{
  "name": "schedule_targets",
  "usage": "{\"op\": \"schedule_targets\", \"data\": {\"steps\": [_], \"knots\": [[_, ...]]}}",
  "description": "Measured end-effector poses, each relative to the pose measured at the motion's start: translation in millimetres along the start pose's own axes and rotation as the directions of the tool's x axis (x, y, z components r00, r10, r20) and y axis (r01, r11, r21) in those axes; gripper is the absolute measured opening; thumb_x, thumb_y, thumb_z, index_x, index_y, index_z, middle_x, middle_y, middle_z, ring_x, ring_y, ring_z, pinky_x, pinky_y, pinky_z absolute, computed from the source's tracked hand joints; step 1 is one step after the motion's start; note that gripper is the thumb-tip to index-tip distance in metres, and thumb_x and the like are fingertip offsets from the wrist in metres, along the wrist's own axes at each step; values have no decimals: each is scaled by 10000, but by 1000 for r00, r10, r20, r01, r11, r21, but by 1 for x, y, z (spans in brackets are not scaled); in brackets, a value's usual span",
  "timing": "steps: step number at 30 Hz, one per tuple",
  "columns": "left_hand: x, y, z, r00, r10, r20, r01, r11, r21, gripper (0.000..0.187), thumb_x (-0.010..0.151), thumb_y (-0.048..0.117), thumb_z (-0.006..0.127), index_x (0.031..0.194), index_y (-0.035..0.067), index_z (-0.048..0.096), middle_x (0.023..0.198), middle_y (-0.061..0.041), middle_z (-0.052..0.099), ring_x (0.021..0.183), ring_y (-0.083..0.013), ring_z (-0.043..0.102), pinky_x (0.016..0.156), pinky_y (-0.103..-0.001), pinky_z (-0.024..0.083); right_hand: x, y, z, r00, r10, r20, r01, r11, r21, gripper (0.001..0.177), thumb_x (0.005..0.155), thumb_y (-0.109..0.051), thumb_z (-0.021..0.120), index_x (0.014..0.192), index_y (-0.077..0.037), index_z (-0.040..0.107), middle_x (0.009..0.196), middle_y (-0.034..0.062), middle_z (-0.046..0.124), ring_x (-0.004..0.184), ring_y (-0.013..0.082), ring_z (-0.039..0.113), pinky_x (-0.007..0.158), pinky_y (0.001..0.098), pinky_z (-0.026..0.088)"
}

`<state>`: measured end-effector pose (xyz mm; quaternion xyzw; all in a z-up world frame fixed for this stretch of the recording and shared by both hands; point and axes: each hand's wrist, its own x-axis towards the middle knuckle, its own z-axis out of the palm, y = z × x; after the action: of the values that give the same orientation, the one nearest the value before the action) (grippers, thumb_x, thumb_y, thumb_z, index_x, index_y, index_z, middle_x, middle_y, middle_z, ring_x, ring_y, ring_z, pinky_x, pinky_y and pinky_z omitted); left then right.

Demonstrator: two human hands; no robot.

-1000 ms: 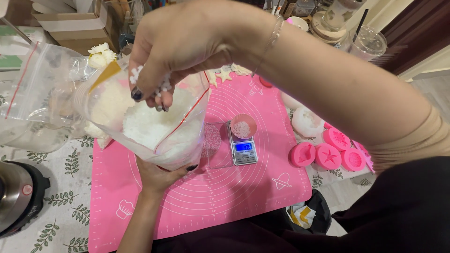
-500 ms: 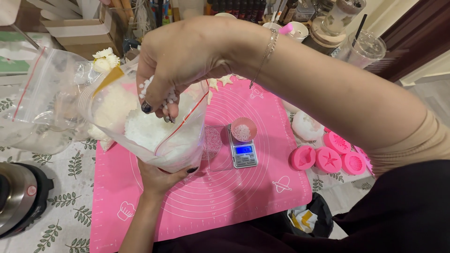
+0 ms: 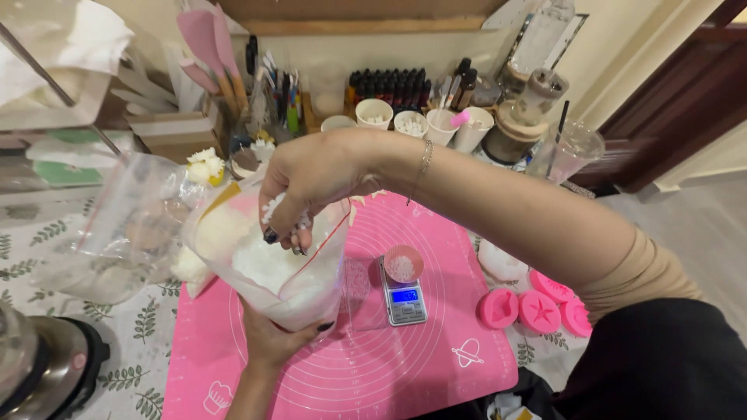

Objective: Measuring and preparing wax pellets into a container using a digital scale.

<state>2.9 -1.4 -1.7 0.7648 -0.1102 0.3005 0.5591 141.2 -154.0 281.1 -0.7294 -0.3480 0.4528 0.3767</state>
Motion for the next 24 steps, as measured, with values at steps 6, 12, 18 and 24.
{"op": "schedule_targets", "data": {"steps": [6, 12, 18, 24], "knots": [[0, 1, 0, 999, -49, 8, 49, 998, -41, 1233, 510, 407, 956, 1469, -26, 312, 1297, -176, 586, 1161, -292, 655, 964, -401, 549, -4, 1, 0, 1000, 2, 3, -2, 995, 97, 193, 858, -53, 725, 970, 104, 719, 868, 137, 767, 716, 149, 726, 700, 279, 604], [0, 3, 0, 998, -55, 3, 55, 998, -22, 1244, 530, 398, 945, 1491, -10, 268, 1286, -185, 584, 1145, -295, 661, 946, -400, 558, -8, 0, 1, 999, 26, -43, -22, 995, 92, 186, 844, -21, 732, 964, 120, 710, 872, 150, 758, 738, 161, 725, 709, 277, 602], [2, 13, 0, 1000, -13, 0, 13, 1000, -27, 1242, 575, 406, 944, 1524, 13, 247, 1346, -201, 570, 1196, -322, 656, 971, -420, 561, -2, 4, 4, 994, 3, -111, 9, 995, 102, 164, 855, -5, 732, 952, 125, 708, 862, 159, 752, 749, 165, 732, 726, 277, 620], [2, 23, -1, 1000, -21, 7, 21, 1000, 17, 1252, 588, 402, 953, 1542, 45, 225, 1347, -203, 595, 1187, -329, 673, 959, -432, 570, 3, -3, 9, 973, 17, -232, -9, 999, 36, 125, 825, 37, 736, 903, 124, 693, 821, 156, 743, 725, 168, 743, 728, 282, 635]]}}
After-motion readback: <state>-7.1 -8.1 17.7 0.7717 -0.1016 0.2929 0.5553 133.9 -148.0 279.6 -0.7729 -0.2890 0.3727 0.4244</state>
